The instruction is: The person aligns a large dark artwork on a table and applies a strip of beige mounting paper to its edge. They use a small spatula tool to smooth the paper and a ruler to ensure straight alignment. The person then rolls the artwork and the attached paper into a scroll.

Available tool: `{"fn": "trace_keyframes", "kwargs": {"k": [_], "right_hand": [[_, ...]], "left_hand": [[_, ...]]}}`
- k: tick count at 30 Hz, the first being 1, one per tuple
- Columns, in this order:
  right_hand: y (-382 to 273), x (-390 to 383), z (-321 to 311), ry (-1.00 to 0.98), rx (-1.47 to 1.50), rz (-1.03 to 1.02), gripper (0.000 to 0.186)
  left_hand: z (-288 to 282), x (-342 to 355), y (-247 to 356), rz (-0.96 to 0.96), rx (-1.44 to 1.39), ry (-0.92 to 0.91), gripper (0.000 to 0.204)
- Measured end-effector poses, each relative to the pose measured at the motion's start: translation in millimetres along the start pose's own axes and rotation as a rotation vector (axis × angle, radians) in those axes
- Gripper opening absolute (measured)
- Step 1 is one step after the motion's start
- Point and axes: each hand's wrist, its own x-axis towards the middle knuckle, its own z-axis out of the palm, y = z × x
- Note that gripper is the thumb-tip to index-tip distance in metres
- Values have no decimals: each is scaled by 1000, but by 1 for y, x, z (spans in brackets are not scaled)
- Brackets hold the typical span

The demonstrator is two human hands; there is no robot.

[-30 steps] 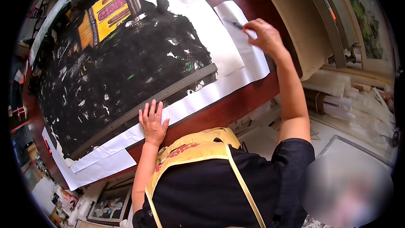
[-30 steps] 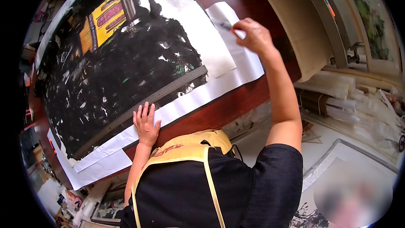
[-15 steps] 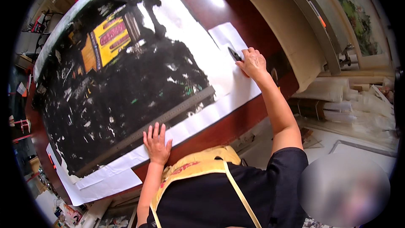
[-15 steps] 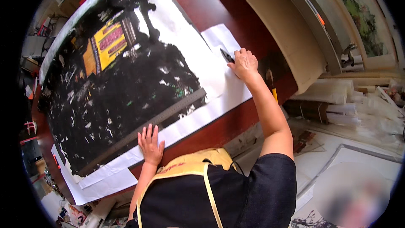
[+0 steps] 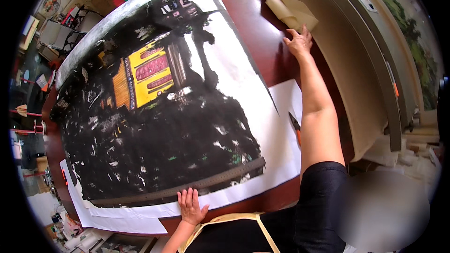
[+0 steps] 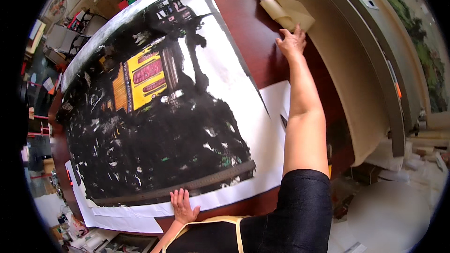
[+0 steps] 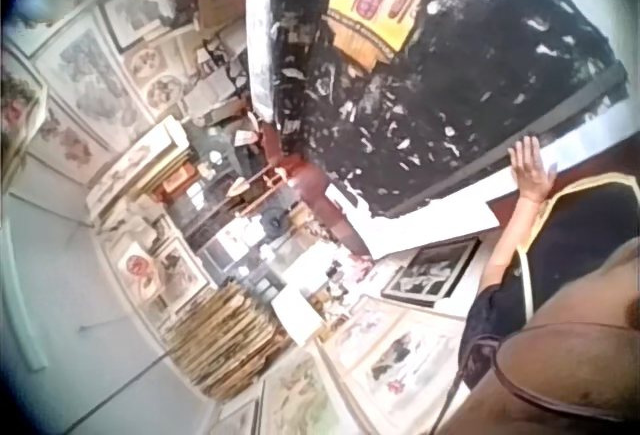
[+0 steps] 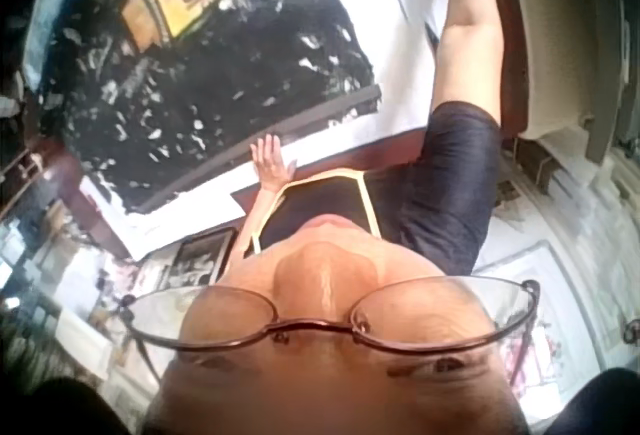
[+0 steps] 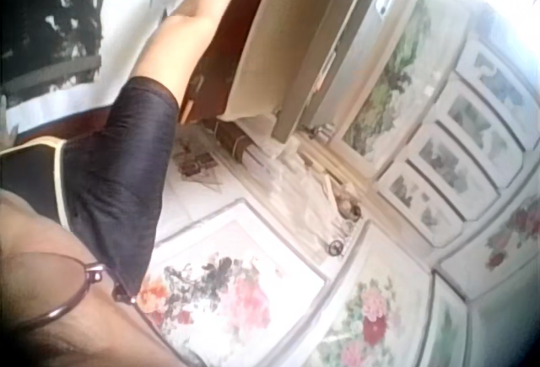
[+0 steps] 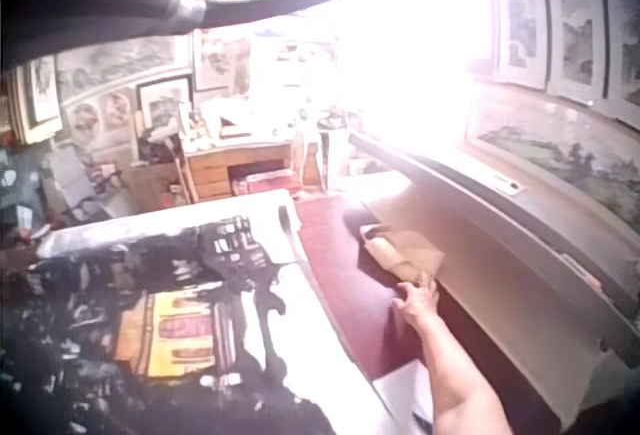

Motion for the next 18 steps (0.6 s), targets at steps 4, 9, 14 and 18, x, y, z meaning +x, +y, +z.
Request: {"fn": "trace_keyframes", "kwargs": {"k": [4,9,14,18], "right_hand": [[-10,43,7,-162,-185,21,55],[48,57,22,188,43,-49,41],[-66,-108,-38,861,220,-850,45],[-99,-314,-93,374,643,-1185,50]], "left_hand": [[0,-7,1,-13,-23,-34,79],[10,3,-3,27,-93,-35,78],[-10,-2,5,-89,-148,53,82],[-52,68,26,-308,-1002,198,109]]}}
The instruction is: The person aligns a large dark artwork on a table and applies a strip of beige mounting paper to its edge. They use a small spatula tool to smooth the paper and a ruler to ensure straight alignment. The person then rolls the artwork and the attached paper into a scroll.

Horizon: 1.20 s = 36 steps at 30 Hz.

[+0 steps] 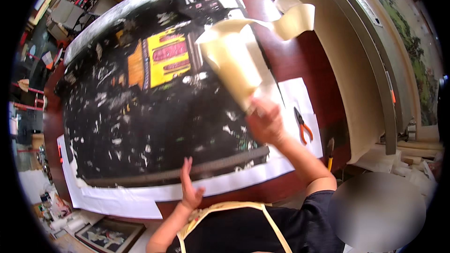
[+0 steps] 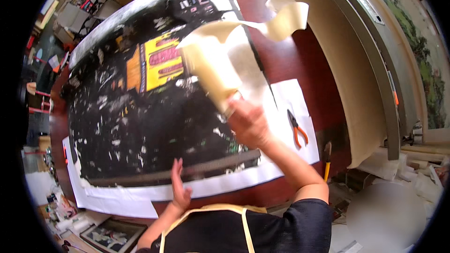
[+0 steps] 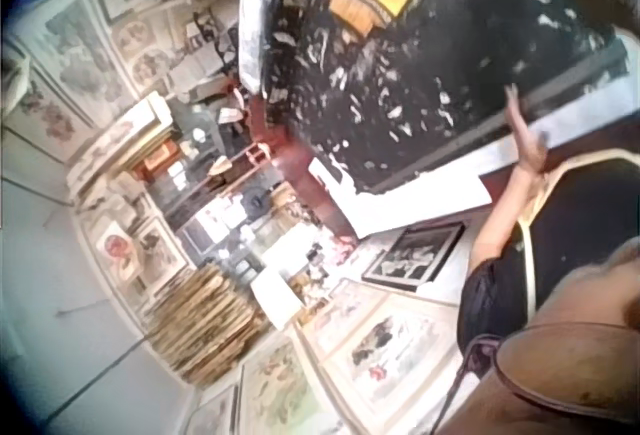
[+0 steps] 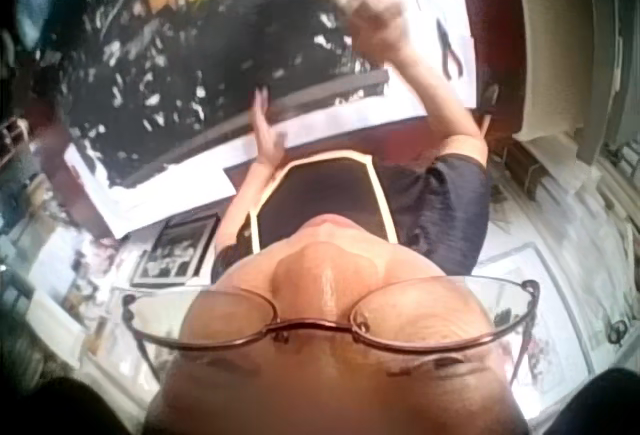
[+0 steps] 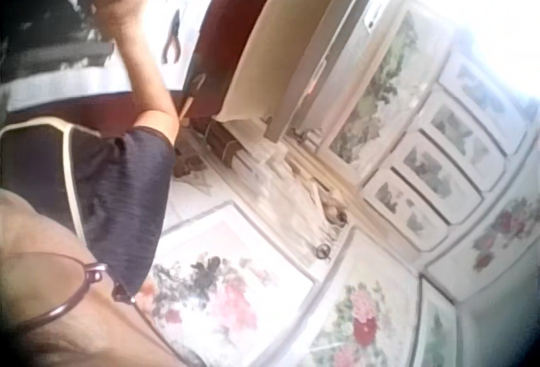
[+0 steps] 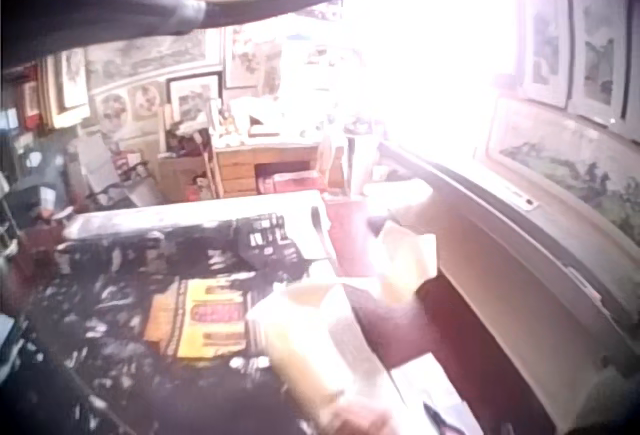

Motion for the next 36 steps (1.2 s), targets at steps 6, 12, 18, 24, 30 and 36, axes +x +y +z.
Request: {"fn": "trace_keyframes", "kwargs": {"k": [6,12,18,24,30,36], "right_hand": [[-202,-45,10,-274,560,21,25],[-246,-99,23,-548,1366,819,44],[-237,-71,82,-1,2001,1234,128],[-214,-24,84,530,1868,1135,136],[-226,-50,49,820,2030,937,125],[-254,-114,63,813,2217,936,44]], "left_hand": [[-26,36,55,-228,-883,178,82],[-113,-39,44,-319,-826,-67,78],[-218,-85,58,-364,-478,-690,109],[-336,-109,65,-328,692,-923,101],[-469,-156,-8,-152,1256,-718,92],[-593,-161,-64,-386,1553,-543,102]]}}
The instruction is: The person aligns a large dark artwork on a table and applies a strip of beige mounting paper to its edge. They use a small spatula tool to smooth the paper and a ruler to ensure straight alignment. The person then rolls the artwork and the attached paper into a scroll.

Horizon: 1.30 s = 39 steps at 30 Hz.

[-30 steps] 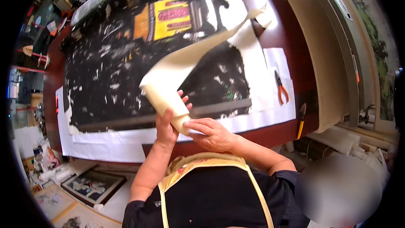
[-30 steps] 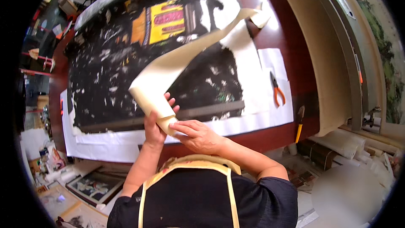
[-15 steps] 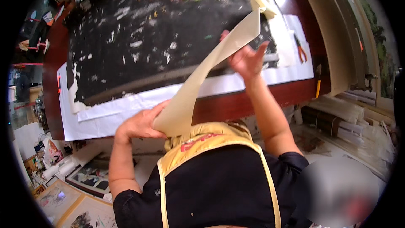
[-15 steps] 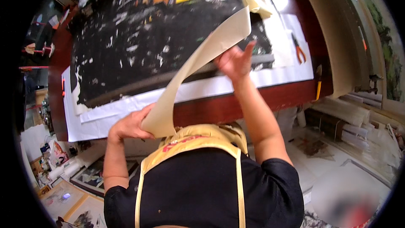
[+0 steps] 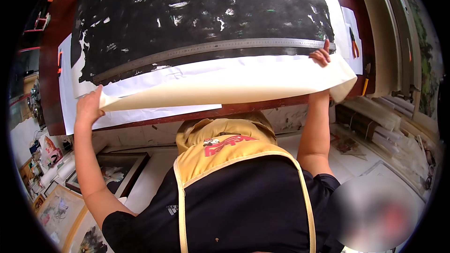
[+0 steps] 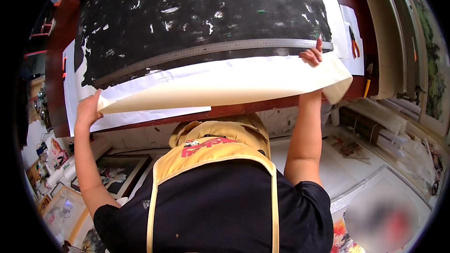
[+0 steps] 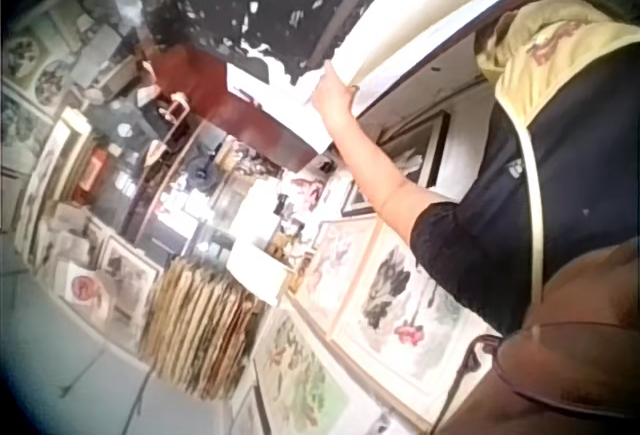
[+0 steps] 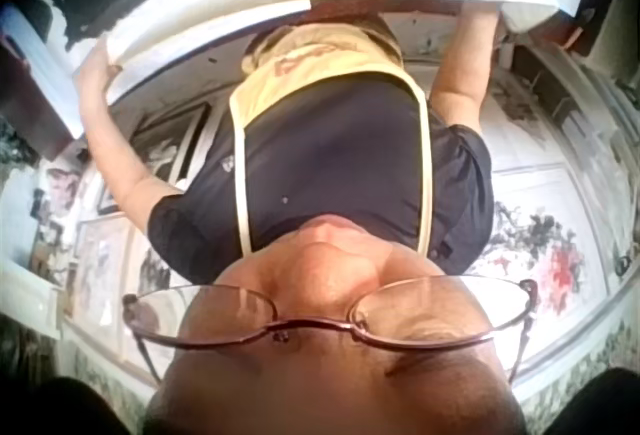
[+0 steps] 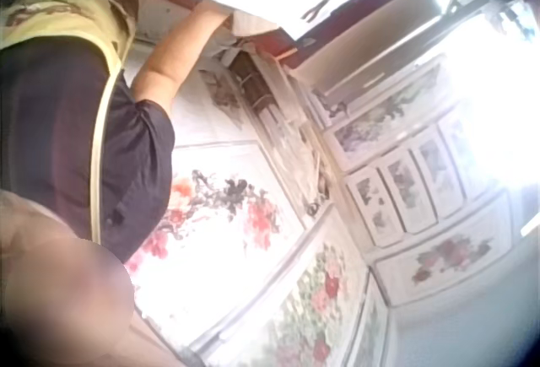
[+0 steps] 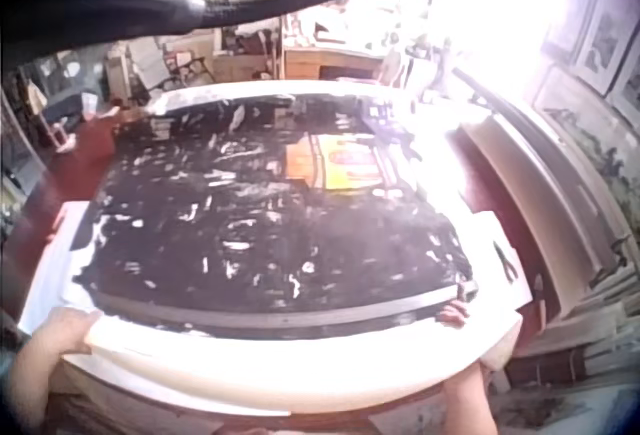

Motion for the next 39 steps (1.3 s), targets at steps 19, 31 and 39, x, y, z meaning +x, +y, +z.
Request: {"fn": "trace_keyframes", "kwargs": {"k": [19,31,39], "right_hand": [[-36,-69,-43,469,-394,-286,56],[-158,-72,-13,822,-1093,-283,46],[-206,-65,-1,768,-1581,-105,27]], "left_hand": [[9,35,234,233,-573,416,73],[9,67,220,279,-635,359,52],[-6,75,198,253,-1091,238,14]]}}
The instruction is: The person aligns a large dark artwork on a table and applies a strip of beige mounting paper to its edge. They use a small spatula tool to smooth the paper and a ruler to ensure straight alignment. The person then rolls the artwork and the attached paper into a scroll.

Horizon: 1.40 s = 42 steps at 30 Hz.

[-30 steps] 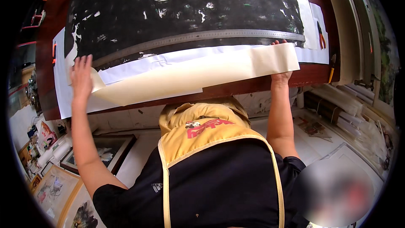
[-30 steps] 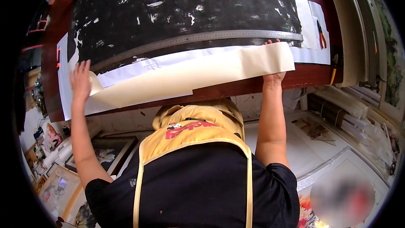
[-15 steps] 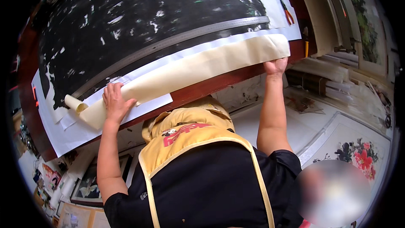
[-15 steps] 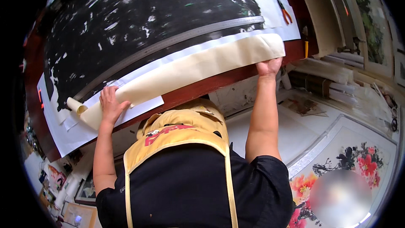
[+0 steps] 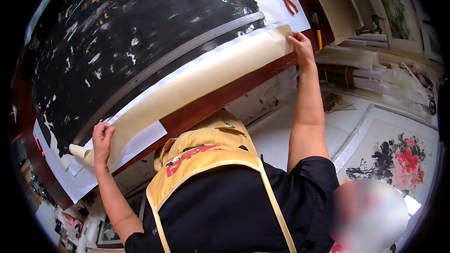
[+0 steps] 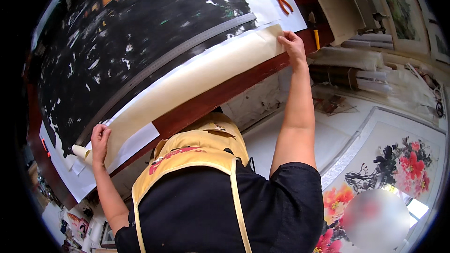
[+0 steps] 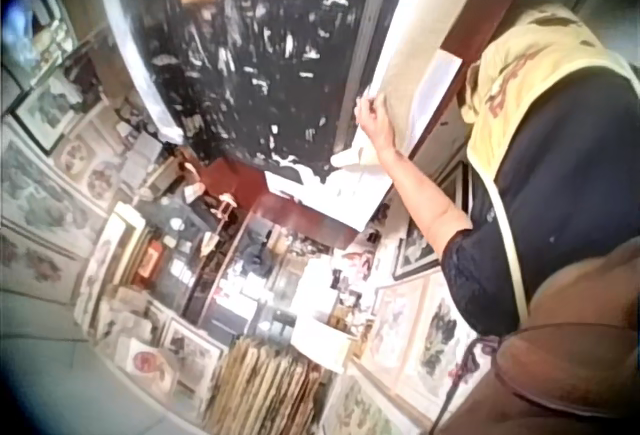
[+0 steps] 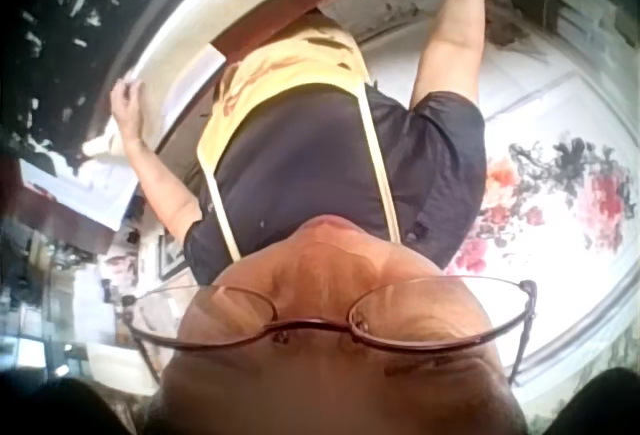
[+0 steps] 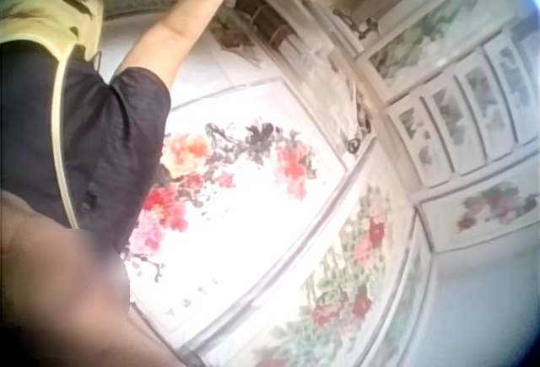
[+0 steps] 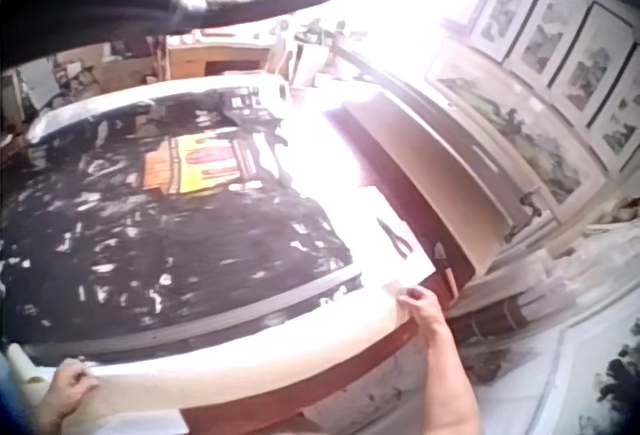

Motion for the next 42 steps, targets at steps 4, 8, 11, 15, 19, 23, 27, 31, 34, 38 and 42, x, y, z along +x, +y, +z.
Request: {"fn": "trace_keyframes", "kwargs": {"k": [4,8,11,15,19,23,27,31,34,38,42], "right_hand": [[-11,16,-3,41,-112,-19,16],[-6,42,-17,77,-172,-30,18],[-1,67,-25,110,-304,-60,19],[6,79,-29,124,-434,-20,22],[23,91,-30,141,-479,9,27],[27,95,-31,181,-575,25,31],[25,94,-28,211,-639,30,33],[23,93,-29,248,-682,23,31],[16,89,-26,252,-704,17,32],[29,101,-28,225,-731,-31,32],[42,107,-38,206,-722,-54,27]], "left_hand": [[5,18,22,33,193,42,13],[30,36,45,-7,363,54,12],[47,48,43,-45,437,69,13],[69,56,42,-53,493,113,15],[77,60,39,-113,544,131,16],[79,61,42,-194,579,133,20],[80,60,35,-174,562,146,21],[82,64,36,-161,544,146,20],[83,63,40,-161,530,145,20],[81,56,27,-14,549,214,22],[84,62,59,139,658,366,40]]}}
